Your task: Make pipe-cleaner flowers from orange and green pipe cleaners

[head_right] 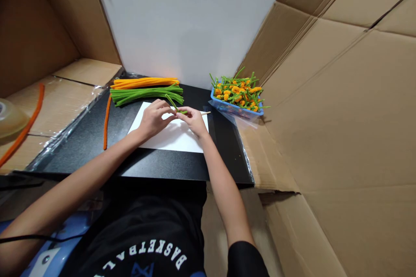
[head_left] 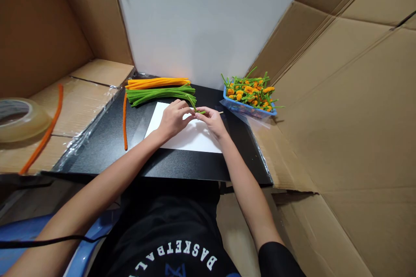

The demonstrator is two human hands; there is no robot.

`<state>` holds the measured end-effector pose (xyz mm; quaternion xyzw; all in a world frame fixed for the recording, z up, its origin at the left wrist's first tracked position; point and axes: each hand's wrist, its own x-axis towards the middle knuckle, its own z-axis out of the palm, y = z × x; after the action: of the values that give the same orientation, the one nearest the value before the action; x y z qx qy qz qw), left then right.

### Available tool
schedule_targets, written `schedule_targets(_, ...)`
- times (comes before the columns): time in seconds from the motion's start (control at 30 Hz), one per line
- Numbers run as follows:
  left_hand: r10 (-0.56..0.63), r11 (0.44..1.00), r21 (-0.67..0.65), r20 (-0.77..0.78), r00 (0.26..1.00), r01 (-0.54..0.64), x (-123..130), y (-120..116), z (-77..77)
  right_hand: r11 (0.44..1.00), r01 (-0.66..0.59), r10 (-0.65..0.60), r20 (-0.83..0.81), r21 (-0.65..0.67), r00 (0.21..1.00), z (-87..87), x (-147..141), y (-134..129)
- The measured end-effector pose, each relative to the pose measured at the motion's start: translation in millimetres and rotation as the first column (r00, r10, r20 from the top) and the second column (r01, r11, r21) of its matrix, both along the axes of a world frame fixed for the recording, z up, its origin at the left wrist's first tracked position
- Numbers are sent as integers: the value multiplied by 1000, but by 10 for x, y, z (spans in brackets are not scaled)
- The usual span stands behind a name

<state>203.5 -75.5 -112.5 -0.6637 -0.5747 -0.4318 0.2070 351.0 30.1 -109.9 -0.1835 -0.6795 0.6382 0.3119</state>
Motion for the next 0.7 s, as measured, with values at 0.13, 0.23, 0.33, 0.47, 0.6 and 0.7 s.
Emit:
schedule_targets(0.13,-55,998,9,149,987,55,16,-11,7,998,21,-24,-42,-67,999,-27,-9,20)
schedule_targets(0.23,-87,996,-1,218,972,89,33,-21,25,995,36,-41,-58,-90,997,-16,-5,4)
schedule_targets(0.33,-136,990,-4,303,943,144,46,-25,39,993,18,-28,-88,-119,996,20,5,-26)
schedule_targets(0.47,-198,977,21,430,881,210,49,-27,46,981,13,-47,-168,-196,985,64,9,-59)
schedule_targets(0.6,-270,961,52,401,876,272,59,-32,43,983,56,-84,-155,-175,984,76,3,-75)
schedule_targets(0.7,-300,952,62,385,873,300,77,-30,25,987,56,-79,-151,-153,985,82,2,-86)
